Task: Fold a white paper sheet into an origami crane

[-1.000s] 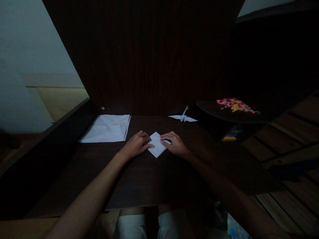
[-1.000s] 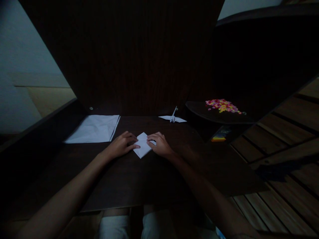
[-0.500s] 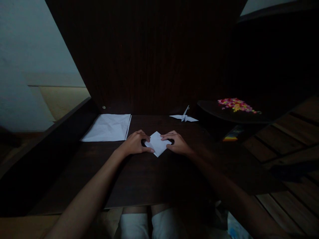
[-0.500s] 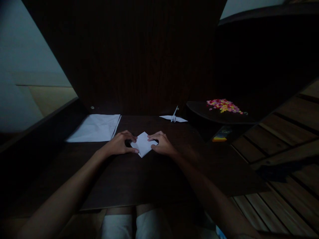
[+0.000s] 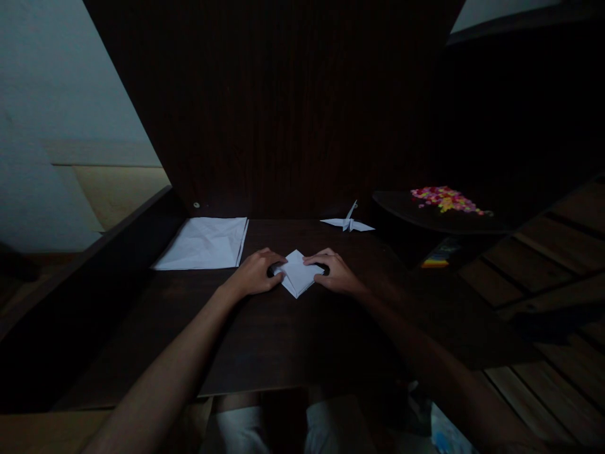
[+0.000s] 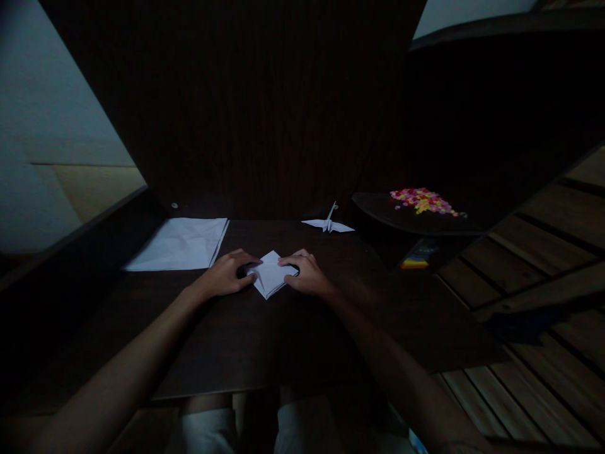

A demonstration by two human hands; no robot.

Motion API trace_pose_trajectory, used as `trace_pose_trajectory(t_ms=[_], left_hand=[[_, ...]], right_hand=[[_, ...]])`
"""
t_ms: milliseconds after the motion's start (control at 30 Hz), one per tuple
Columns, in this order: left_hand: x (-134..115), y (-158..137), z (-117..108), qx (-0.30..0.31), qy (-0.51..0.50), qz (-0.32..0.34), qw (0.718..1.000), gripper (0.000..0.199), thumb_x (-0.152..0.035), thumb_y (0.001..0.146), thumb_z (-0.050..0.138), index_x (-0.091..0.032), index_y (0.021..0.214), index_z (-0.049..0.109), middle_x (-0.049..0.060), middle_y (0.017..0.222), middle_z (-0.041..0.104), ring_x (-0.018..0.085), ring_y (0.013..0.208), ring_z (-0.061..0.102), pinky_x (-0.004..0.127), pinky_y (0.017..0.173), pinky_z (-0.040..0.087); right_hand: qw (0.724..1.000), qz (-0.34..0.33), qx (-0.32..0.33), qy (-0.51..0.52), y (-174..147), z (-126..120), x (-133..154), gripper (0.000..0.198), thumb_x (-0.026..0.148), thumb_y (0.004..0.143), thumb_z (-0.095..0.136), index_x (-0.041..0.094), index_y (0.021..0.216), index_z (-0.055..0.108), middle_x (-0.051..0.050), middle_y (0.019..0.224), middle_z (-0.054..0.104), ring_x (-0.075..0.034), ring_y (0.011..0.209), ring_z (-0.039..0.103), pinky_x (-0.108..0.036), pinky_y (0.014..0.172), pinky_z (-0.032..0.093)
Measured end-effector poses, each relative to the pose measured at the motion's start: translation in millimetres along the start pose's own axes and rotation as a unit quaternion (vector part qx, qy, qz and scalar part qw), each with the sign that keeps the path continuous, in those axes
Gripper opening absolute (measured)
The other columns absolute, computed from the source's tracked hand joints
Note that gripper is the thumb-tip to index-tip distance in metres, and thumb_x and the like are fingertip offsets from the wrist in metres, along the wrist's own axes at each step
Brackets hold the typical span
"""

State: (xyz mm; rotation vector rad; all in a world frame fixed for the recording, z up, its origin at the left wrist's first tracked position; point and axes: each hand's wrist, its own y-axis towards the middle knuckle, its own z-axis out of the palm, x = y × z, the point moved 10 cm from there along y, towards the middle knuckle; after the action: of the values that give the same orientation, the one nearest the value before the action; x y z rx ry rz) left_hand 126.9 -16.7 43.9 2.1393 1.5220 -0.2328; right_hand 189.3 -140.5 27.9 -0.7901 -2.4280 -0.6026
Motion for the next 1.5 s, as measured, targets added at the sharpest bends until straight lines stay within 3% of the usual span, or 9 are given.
trace_pose_trajectory(t_ms=[267,500,667,900,1100,1500], left_hand=[[3,1,6,-0.013,0.076,-0.009,0.997,0.054,-0.028,0.077,0.056,-0.015,0.129,0.049,0.013,0.121,0.060,0.027,0.102,0.055,0.042,0.092,0.040],[6,2,6,-0.032,0.083,-0.014,0.996,0.047,-0.028,0.081,0.054,-0.017,0.126,0.050,0.009,0.123,0.060,0.025,0.105,0.055,0.039,0.093,0.042],[7,1,5,-0.045,0.063,-0.023,0.997,0.046,-0.026,0.079,0.057,-0.017,0.124,0.052,0.008,0.113,0.065,0.024,0.105,0.057,0.041,0.097,0.041],[3,0,1,-0.058,-0.001,-0.050,0.997,0.037,-0.032,0.083,0.054,-0.017,0.116,0.059,0.008,0.106,0.066,0.021,0.092,0.061,0.034,0.085,0.048],[-6,1,5,-0.049,-0.015,-0.040,0.998,0.036,-0.029,0.083,0.054,-0.017,0.116,0.060,0.008,0.105,0.067,0.021,0.094,0.061,0.034,0.086,0.047],[-22,0,6,0.000,-0.034,-0.007,0.999,0.049,-0.031,0.075,0.061,-0.013,0.120,0.056,0.010,0.109,0.064,0.025,0.099,0.056,0.039,0.089,0.045]], right_hand=[[1.000,-0.013,-0.001,-0.009,-1,1,1,0.043,0.013,0.067,0.062,0.022,0.109,0.064,-0.006,0.107,0.065,-0.024,0.101,0.050,-0.042,0.091,0.036],[1.000,-0.016,0.011,-0.017,-2,2,6,0.040,0.019,0.069,0.065,0.021,0.109,0.063,-0.006,0.107,0.064,-0.024,0.101,0.050,-0.041,0.090,0.035],[0.999,-0.027,-0.004,-0.028,-2,3,10,0.034,0.021,0.072,0.065,0.021,0.106,0.064,-0.006,0.105,0.066,-0.023,0.098,0.051,-0.040,0.088,0.036],[0.999,-0.019,-0.034,-0.010,-1,1,12,0.019,0.021,0.077,0.061,0.019,0.095,0.067,-0.005,0.095,0.069,-0.020,0.086,0.055,-0.034,0.080,0.039],[0.998,-0.007,-0.058,-0.008,1,-2,8,0.015,0.017,0.075,0.061,0.019,0.088,0.068,-0.003,0.089,0.070,-0.018,0.082,0.057,-0.030,0.077,0.041],[0.994,0.057,-0.086,-0.040,-1,-10,-5,0.016,0.031,0.074,0.064,0.016,0.082,0.067,-0.005,0.081,0.068,-0.019,0.075,0.060,-0.027,0.069,0.042]])
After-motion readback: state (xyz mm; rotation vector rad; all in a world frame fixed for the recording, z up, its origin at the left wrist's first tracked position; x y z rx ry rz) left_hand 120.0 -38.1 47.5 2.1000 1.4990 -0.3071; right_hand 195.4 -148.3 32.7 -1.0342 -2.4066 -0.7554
